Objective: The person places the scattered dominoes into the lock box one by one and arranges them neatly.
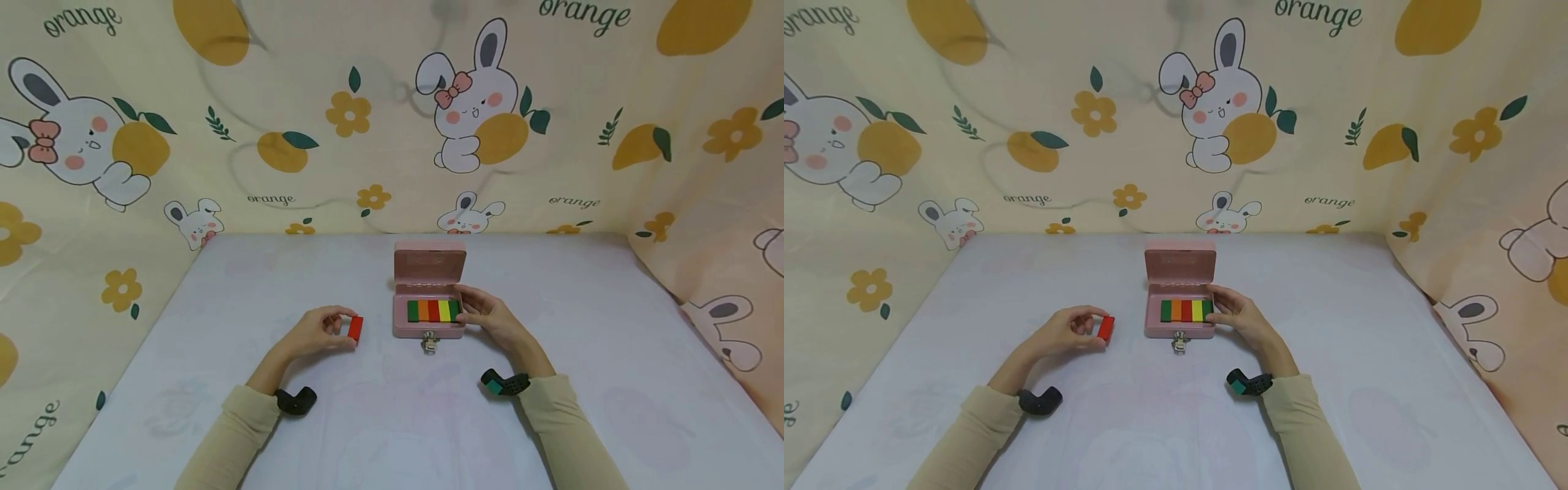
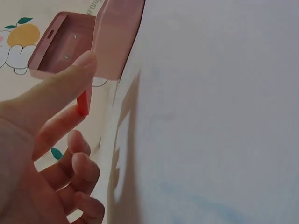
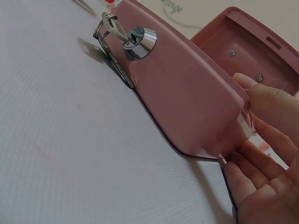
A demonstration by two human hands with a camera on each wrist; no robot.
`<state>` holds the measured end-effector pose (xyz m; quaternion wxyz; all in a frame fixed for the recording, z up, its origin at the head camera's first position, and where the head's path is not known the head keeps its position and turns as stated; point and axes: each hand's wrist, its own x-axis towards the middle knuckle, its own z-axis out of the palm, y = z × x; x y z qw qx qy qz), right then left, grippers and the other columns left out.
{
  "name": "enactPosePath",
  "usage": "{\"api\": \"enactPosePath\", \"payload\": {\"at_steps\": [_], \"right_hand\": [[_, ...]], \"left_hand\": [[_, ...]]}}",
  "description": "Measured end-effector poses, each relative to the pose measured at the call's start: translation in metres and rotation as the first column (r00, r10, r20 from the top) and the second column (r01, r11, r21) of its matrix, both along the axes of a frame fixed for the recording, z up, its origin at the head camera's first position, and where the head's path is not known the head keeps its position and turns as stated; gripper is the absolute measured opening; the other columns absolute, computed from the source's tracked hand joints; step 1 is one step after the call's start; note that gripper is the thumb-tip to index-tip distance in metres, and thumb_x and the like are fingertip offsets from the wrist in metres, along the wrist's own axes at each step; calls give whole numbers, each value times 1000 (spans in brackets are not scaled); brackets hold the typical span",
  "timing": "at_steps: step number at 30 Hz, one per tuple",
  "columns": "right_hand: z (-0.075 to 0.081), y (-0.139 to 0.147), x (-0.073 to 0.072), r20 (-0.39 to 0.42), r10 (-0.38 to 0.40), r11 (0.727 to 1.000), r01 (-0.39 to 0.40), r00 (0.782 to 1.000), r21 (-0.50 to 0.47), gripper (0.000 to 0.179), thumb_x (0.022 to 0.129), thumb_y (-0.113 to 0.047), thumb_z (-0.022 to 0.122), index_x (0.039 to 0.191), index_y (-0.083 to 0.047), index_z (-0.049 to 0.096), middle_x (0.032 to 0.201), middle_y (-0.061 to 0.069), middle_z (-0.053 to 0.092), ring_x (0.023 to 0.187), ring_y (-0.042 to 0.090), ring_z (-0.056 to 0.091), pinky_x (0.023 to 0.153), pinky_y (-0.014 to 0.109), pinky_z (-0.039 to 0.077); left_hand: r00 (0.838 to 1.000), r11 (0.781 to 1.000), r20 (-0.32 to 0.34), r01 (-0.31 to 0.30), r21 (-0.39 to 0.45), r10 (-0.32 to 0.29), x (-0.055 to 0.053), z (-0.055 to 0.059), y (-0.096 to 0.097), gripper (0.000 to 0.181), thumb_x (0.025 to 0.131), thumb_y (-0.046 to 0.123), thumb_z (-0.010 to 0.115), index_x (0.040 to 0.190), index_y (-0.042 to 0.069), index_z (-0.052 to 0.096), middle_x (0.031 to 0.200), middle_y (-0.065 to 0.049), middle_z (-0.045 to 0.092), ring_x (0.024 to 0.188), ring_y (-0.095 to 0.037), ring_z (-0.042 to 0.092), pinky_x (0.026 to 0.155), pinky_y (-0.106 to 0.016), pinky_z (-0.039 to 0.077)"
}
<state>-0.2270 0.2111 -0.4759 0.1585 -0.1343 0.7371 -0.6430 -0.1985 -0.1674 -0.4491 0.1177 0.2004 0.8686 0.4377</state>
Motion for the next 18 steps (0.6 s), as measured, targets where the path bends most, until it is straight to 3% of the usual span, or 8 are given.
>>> {"api": "enactPosePath", "payload": {"at_steps": [10, 18], "right_hand": [[-1, 1, 0, -3, 7, 1000, -7, 1000, 3, 67, 91, -10, 64, 150, -6, 31, 159, 17, 25, 149, 37, 21, 103, 14, 36], [0, 0, 0, 1, 3, 1000, -3, 1000, -5, 66, 91, -8, 63, 149, -5, 31, 159, 18, 25, 149, 36, 21, 102, 13, 35]], "left_hand": [[998, 998, -18, -58, 6, 58, 1, 5, 12, 48, 74, 19, 83, 118, 9, 65, 83, -12, 56, 73, -13, 47, 64, -19, 38], [995, 997, -68, -75, 12, 76, 1, 7, 21, 48, 75, 18, 82, 118, 7, 64, 80, -10, 55, 72, -11, 48, 64, -18, 39]]}}
